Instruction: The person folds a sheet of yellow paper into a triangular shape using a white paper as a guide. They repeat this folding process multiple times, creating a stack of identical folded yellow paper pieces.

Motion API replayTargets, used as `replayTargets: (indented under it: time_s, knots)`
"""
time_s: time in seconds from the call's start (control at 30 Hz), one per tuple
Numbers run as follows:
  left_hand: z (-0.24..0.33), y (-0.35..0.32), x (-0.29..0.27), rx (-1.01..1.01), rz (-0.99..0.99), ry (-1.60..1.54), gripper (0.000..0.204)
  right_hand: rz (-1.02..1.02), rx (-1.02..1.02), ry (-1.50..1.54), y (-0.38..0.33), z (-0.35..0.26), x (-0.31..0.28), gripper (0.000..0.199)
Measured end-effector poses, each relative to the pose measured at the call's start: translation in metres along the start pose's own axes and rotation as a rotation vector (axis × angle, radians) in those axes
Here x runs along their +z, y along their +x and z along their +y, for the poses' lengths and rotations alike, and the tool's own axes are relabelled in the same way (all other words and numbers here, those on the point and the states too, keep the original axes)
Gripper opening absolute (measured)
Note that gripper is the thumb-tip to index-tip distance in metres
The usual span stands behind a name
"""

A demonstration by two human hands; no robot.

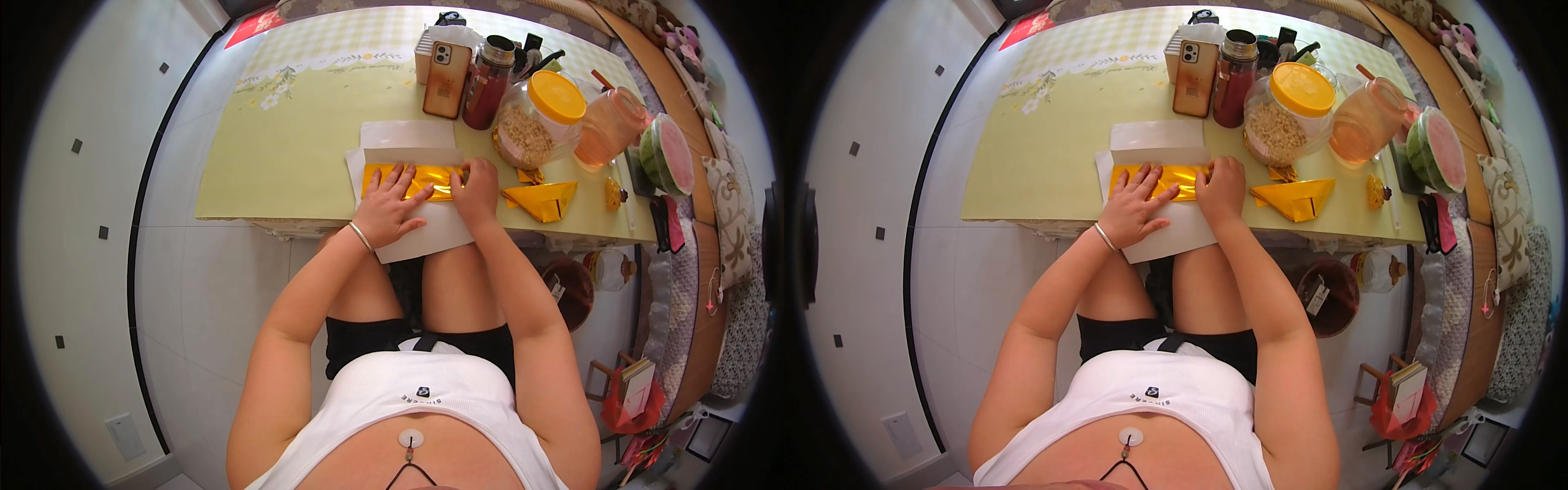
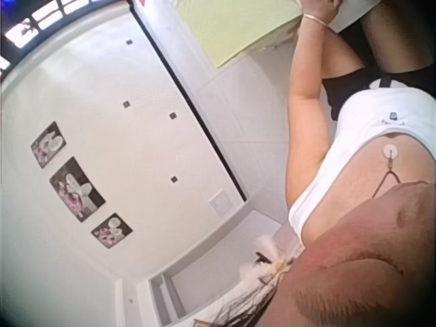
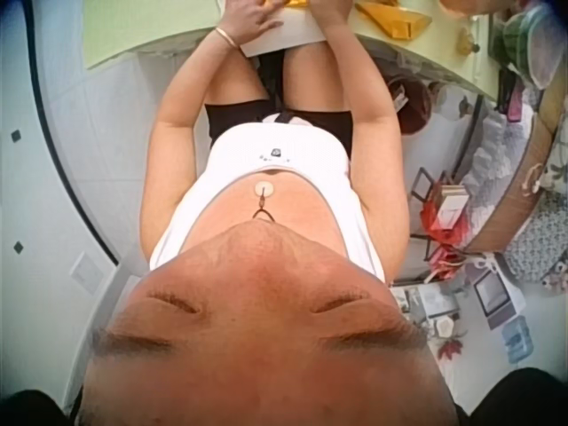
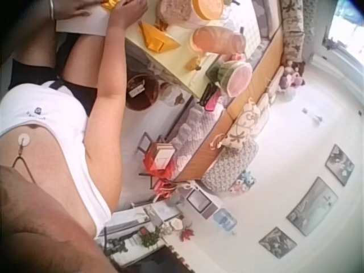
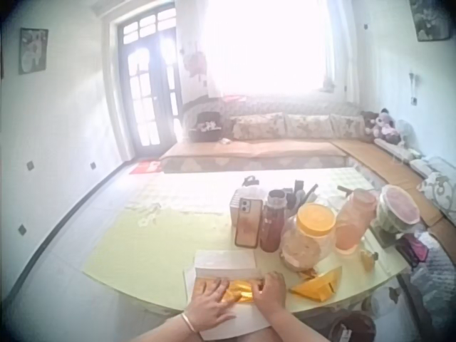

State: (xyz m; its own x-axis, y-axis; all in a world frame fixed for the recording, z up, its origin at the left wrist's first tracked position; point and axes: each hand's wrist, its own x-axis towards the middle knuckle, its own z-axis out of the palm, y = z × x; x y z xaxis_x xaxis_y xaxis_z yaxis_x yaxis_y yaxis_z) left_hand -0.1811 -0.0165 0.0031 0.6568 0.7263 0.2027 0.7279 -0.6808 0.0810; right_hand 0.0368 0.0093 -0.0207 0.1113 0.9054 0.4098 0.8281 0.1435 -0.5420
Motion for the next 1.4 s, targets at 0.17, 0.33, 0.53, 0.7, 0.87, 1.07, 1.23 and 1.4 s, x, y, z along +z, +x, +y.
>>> replayTargets:
  time_s: [0.17,0.33,0.53,0.7,0.87,1.07,1.23,1.4]
  knots:
    - [-0.004,-0.001,0.001,0.028,-0.059,-0.008,0.074,-0.127,-0.374,-0.271,-0.025,-0.024,0.006,0.067]
    - [-0.009,-0.012,-0.007,0.04,-0.13,-0.062,0.083,-0.427,-0.345,-0.129,-0.049,-0.02,-0.001,0.082]
    - [-0.049,-0.057,-0.015,-0.139,-0.2,0.072,0.085,-0.332,-0.52,-0.269,-0.042,0.011,-0.036,0.058]
    - [-0.037,-0.035,-0.023,-0.147,0.087,0.103,0.054,-0.421,-0.63,-0.412,-0.015,-0.014,-0.044,0.022]
    - [0.0,0.001,-0.02,-0.069,0.235,-0.09,0.02,-0.35,-0.721,-0.393,-0.007,-0.023,-0.039,0.007]
    - [0.025,0.005,0.013,-0.194,0.488,-0.283,0.011,-0.258,-0.364,0.129,-0.02,-0.036,-0.023,0.01]
    - [0.024,0.011,0.015,-0.489,0.423,-0.426,0.014,-0.066,-0.223,0.375,-0.02,-0.029,-0.021,0.037]
    - [0.021,0.02,0.011,-0.602,0.306,-0.431,0.015,-0.188,-0.682,0.135,-0.041,-0.019,-0.009,0.057]
